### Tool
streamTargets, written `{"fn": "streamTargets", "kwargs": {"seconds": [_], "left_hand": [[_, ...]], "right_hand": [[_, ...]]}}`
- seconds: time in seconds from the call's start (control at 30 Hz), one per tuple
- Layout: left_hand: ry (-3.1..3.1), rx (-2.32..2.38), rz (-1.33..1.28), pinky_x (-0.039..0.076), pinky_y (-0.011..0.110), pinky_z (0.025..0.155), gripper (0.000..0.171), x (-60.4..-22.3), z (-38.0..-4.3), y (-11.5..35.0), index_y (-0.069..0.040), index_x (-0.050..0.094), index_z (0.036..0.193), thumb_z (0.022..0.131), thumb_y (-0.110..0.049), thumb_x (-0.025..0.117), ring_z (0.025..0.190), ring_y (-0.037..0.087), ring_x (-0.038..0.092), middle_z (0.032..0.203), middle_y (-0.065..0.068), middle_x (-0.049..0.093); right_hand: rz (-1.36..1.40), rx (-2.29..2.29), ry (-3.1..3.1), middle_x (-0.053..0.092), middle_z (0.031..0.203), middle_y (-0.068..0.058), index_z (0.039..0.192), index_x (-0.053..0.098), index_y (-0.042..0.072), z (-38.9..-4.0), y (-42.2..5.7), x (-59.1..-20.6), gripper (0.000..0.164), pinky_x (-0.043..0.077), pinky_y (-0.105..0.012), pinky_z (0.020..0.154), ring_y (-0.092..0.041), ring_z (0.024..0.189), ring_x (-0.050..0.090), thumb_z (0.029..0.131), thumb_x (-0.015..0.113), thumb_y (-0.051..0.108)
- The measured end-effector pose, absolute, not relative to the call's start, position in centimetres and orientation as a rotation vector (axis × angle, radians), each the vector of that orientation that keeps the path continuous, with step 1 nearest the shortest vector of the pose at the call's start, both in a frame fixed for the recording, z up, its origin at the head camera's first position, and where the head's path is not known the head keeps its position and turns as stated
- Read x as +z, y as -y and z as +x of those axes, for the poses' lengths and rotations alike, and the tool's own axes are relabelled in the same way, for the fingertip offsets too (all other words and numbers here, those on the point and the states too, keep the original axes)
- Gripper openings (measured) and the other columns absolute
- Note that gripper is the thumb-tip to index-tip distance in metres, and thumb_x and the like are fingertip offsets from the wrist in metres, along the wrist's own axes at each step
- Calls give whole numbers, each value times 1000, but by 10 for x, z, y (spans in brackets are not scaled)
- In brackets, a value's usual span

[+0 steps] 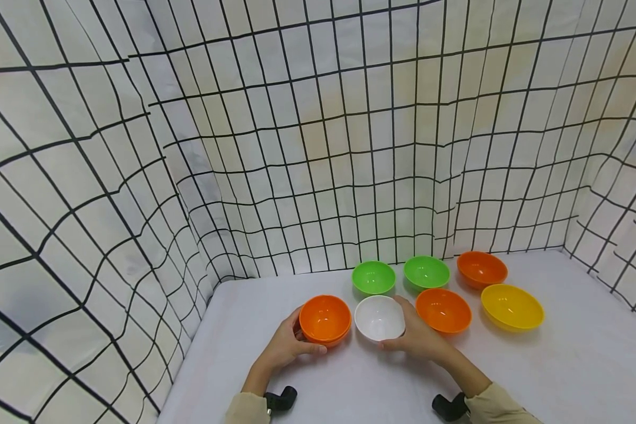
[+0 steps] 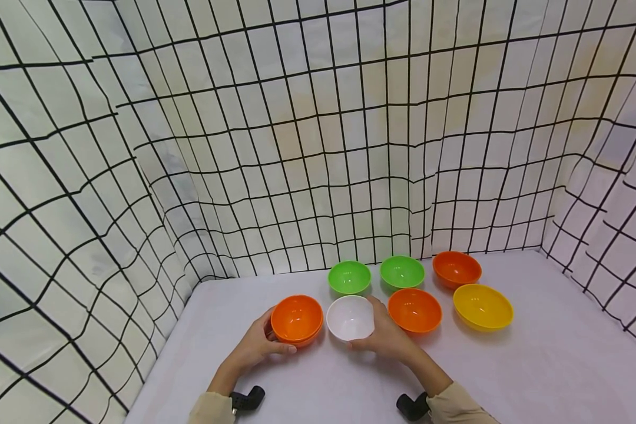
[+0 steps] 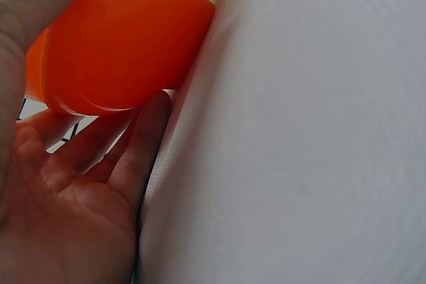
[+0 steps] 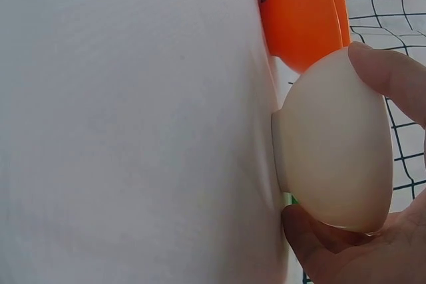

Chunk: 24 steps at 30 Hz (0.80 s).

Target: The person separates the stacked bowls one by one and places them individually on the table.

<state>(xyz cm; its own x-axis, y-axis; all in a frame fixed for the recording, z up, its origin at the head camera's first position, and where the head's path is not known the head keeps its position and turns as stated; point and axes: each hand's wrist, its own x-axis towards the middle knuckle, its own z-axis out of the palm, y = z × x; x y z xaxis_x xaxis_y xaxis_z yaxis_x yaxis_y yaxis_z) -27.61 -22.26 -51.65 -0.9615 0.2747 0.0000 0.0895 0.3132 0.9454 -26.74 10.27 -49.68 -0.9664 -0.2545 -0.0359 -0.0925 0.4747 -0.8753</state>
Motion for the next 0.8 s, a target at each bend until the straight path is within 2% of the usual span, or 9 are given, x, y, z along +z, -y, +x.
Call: {"fn": "streamTargets", "kwargs": {"seconds": [0.37,0.8], "left_hand": [[-2435,1708,375,38,53,122,102,-515,-276,222,-18,39,156,71,-24,95,140,30,50,154,5,52],[-2401,1727,362,38,52,123,104,-515,-275,222,-20,39,156,69,-25,96,142,29,49,155,2,51]], "right_hand": [[-340,-1535,-2554,42,152,-17,158,21,4,-268,-103,-497,116,45,-62,113,-36,133,48,70,94,25],[-314,-1519,-2553,38,156,-20,160,17,3,-268,-102,-498,120,44,-63,113,-38,135,47,71,93,26]]}}
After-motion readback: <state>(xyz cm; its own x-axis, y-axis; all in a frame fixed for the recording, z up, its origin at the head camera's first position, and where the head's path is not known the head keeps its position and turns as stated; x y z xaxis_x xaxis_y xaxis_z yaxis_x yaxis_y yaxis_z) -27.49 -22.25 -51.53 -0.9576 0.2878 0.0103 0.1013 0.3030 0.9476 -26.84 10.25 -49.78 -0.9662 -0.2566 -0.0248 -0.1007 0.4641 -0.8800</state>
